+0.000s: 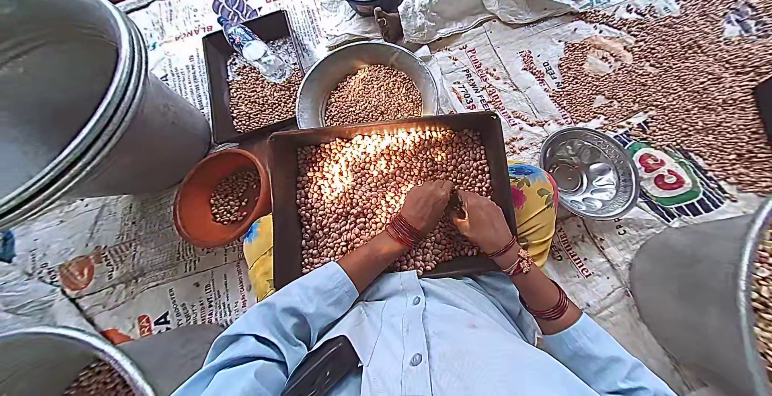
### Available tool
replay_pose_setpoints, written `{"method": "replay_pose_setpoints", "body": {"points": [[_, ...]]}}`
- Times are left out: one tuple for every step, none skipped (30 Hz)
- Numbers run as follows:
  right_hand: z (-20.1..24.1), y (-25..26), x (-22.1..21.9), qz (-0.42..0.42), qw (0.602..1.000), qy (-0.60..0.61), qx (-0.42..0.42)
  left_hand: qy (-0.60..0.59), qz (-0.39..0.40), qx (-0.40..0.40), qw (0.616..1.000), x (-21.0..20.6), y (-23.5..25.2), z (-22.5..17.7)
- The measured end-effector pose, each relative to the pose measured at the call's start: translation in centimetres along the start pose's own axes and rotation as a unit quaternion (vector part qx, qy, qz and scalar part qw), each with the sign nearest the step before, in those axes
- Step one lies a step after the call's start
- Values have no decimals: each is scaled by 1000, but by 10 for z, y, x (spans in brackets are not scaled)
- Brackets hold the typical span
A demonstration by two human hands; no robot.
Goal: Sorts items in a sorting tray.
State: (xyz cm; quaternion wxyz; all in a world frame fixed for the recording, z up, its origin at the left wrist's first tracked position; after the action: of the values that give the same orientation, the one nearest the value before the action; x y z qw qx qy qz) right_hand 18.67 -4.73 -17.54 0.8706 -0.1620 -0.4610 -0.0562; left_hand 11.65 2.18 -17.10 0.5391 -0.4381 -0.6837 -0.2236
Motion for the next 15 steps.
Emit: {"method": "replay_pose_setpoints", "body": {"points": [[-5,1,3,3,999,33,-7,-1,19,14,1000,0,0,1],[-10,2,8,-9,997,79,-8,-4,43,27,999,-1,-1,2],[-15,4,15,-32,989,143,-5,-8,70,36,997,-1,-1,2],[-22,6,20,-57,975,214,-4,-8,90,41,995,-1,-2,2],[-27,8,26,-77,956,284,-11,-1,101,41,994,-2,-2,2],[-29,11,30,-97,940,327,-18,0,107,38,993,-3,-3,1],[-27,15,35,-110,937,331,-18,-14,114,36,993,-3,-3,2],[-23,19,40,-120,948,295,-10,-50,122,37,991,-1,-3,5],[-17,24,42,-137,962,238,7,-106,124,41,986,3,-2,11],[-9,28,43,-145,972,185,27,-175,105,39,978,10,-1,20],[-1,33,41,-141,979,142,43,-252,69,39,964,20,-2,32],[6,37,37,-139,984,100,56,-332,41,54,941,29,-4,48],[11,40,33,-132,988,58,61,-407,9,69,911,39,-6,66],[14,42,29,-124,990,25,62,-459,-32,84,884,47,-7,85],[15,44,26,-116,991,4,62,-476,-78,102,870,54,-8,104]]}}
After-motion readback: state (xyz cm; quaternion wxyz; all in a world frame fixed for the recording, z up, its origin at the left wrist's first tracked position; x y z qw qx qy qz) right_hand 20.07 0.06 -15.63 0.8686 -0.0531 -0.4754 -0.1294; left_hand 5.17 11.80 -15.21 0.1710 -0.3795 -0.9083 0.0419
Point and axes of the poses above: each hand's wrist, its own y-axis towards the middle knuckle, its own x-axis out of the back of the hand, z = x × y, the point moved 8 cm from there along y, towards the middle knuckle, and after that the axes turned 3 degrees about x, right-handed, at the moved point
